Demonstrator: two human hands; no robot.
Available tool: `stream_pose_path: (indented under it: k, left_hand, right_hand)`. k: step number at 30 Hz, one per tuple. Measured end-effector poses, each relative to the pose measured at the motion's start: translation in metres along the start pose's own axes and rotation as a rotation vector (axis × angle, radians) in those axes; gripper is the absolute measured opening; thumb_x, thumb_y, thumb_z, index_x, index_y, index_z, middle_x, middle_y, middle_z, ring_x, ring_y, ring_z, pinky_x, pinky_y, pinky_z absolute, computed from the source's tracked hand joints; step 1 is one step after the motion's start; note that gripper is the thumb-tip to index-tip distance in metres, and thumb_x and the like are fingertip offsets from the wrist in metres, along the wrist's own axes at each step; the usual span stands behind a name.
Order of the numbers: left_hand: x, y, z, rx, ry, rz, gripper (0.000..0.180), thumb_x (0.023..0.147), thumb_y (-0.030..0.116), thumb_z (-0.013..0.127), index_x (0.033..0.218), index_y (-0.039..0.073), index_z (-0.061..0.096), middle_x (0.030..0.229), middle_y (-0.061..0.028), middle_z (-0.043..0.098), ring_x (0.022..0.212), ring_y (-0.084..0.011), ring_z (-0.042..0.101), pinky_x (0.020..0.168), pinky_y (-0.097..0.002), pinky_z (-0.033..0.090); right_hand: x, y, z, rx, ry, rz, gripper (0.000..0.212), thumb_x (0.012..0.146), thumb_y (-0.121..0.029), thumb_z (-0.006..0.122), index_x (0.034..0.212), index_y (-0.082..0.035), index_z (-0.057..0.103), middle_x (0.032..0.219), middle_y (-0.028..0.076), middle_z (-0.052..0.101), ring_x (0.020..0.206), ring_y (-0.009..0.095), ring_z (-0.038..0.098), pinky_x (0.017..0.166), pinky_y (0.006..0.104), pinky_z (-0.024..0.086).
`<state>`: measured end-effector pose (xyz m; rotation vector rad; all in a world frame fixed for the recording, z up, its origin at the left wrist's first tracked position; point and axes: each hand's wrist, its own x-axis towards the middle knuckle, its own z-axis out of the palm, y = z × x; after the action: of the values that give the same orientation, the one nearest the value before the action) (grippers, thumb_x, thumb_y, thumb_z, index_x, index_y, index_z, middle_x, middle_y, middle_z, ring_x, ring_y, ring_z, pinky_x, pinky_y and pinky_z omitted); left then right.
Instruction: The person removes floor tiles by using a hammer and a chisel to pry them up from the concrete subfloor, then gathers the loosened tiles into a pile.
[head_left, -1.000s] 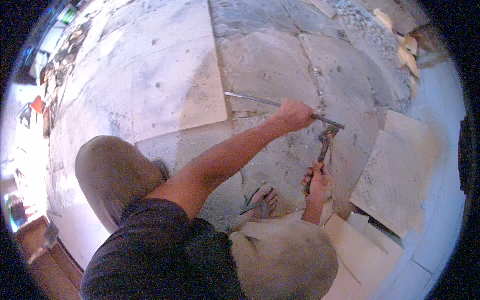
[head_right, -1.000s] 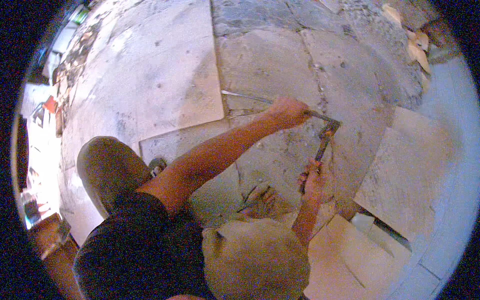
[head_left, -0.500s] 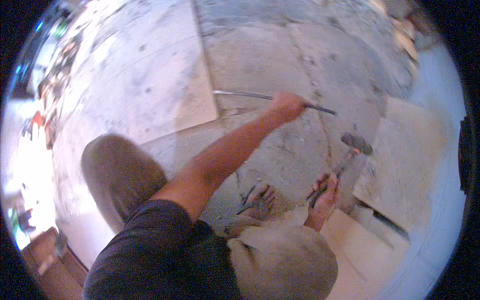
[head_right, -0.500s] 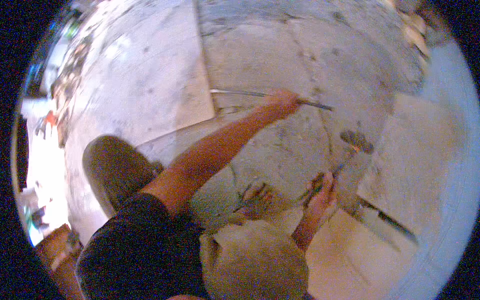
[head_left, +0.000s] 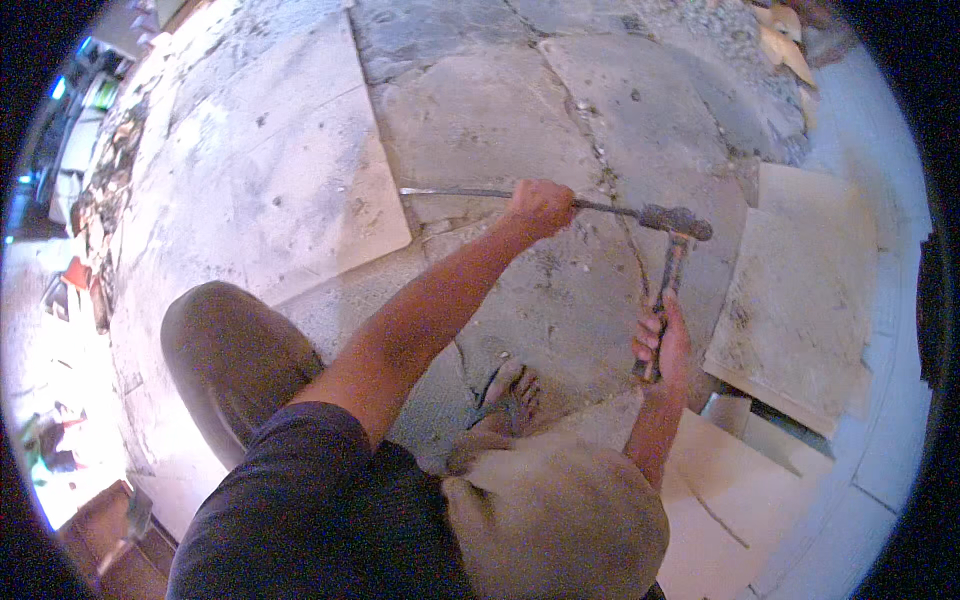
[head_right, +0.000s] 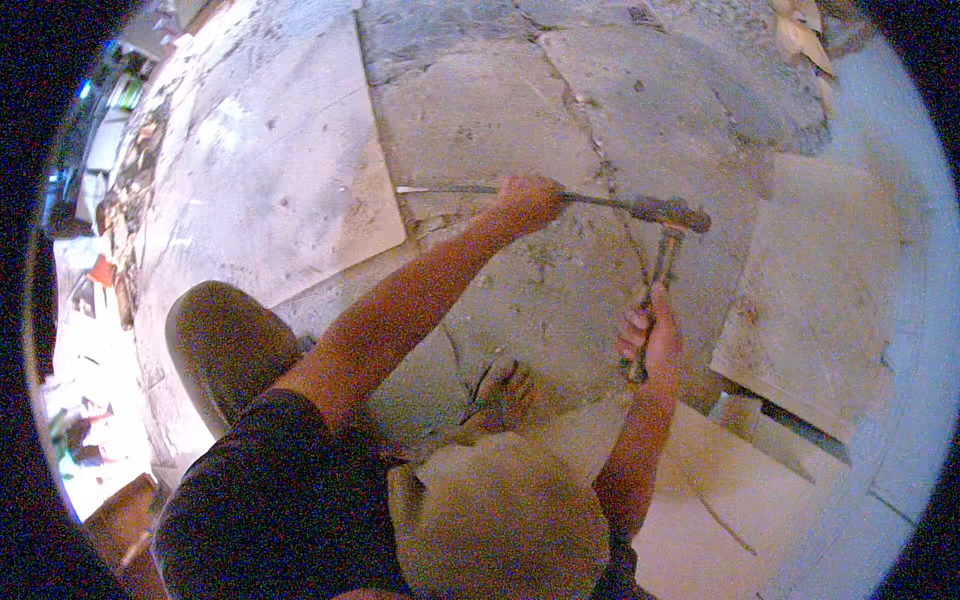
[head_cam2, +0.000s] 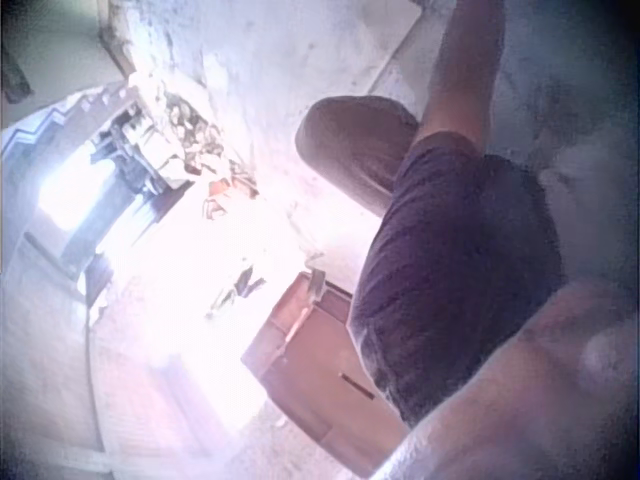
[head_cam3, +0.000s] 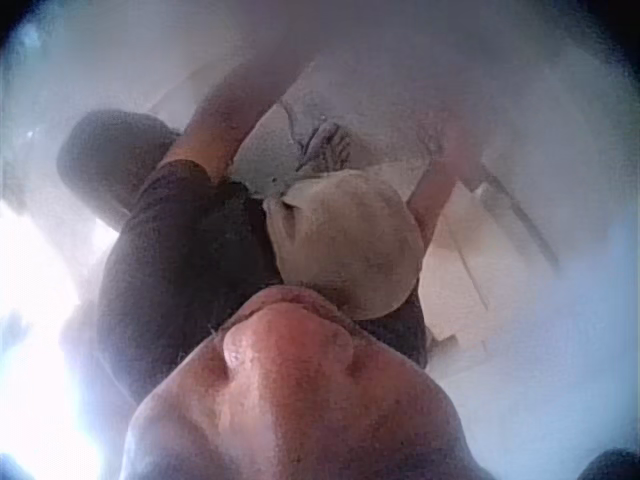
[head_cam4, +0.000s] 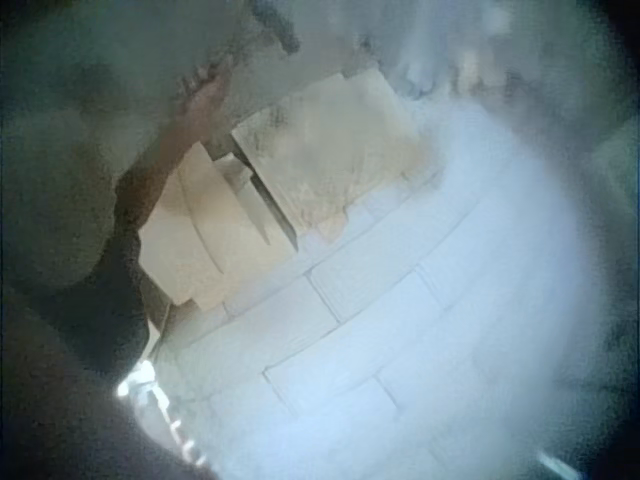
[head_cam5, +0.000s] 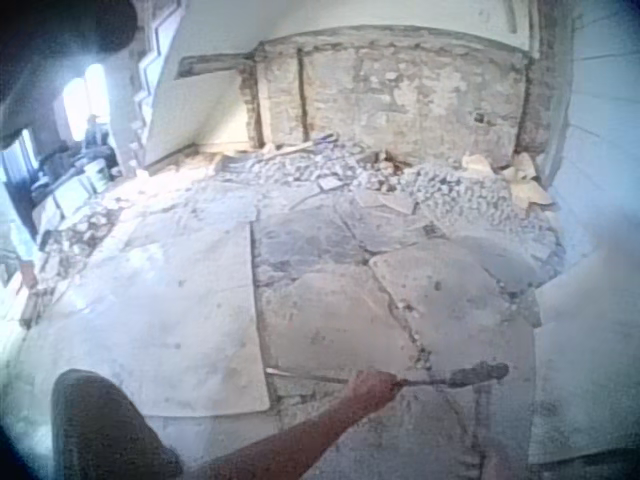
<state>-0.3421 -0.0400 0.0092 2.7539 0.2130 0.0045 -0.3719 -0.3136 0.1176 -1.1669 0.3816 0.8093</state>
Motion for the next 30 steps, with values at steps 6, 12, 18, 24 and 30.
stream_pose_path:
  k: [6, 12, 18, 24, 30]
  left_hand:
    - [-0.002, -0.005, 0.0, 0.01, -0.049, -0.013, 0.035, 0.085, 0.04, 0.051, 0.079, 0.008, 0.066, 0.073, -0.0141, 0.066, 0.071, -0.0343, 0.065, 0.062, -0.0485, 0.051]
    - [-0.001, -0.011, 0.015, 0.024, -0.027, -0.054, 0.028, 0.077, 0.037, 0.06, 0.077, 0.01, 0.067, 0.078, -0.0123, 0.066, 0.079, -0.0312, 0.064, 0.068, -0.0454, 0.048]
    - [-0.007, -0.009, 0.025, 0.065, -0.071, -0.062, 0.022, 0.075, 0.032, 0.061, 0.079, 0.01, 0.066, 0.078, -0.0099, 0.066, 0.077, -0.0293, 0.064, 0.067, -0.0457, 0.046]
    - [-0.016, -0.019, 0.033, 0.062, 0.014, 0.002, 0.021, 0.074, 0.03, 0.06, 0.074, 0.01, 0.064, 0.075, -0.0088, 0.065, 0.075, -0.0293, 0.064, 0.063, -0.0441, 0.046]
    - [-0.011, -0.012, 0.046, 0.083, 0.135, 0.014, 0.019, 0.073, 0.028, 0.059, 0.074, 0.01, 0.064, 0.075, -0.0091, 0.065, 0.074, -0.029, 0.064, 0.064, -0.0449, 0.046]
  right_hand:
    - [0.009, 0.002, 0.007, 0.148, 0.023, -0.14, 0.024, 0.091, -0.037, 0.052, 0.085, -0.015, 0.047, 0.055, -0.008, 0.037, 0.039, 0.003, 0.035, 0.03, 0.018, 0.028]
    - [0.032, 0.006, -0.013, -0.006, -0.026, 0.028, 0.028, 0.09, -0.042, 0.052, 0.08, -0.017, 0.045, 0.052, -0.008, 0.036, 0.038, 0.004, 0.032, 0.03, 0.0205, 0.026]
    - [0.035, 0.022, -0.011, 0.144, 0.087, -0.129, 0.022, 0.091, -0.034, 0.054, 0.082, -0.015, 0.046, 0.054, -0.007, 0.038, 0.037, 0.003, 0.034, 0.028, 0.018, 0.027]
    - [0.033, 0.023, -0.03, 0.108, -0.039, 0.097, 0.024, 0.091, -0.037, 0.052, 0.079, -0.016, 0.046, 0.053, -0.007, 0.035, 0.038, 0.004, 0.032, 0.03, 0.0204, 0.026]
    - [0.043, 0.043, -0.035, -0.031, 0.07, 0.015, 0.024, 0.09, -0.037, 0.054, 0.082, -0.016, 0.046, 0.053, -0.007, 0.036, 0.038, 0.005, 0.034, 0.031, 0.022, 0.03]
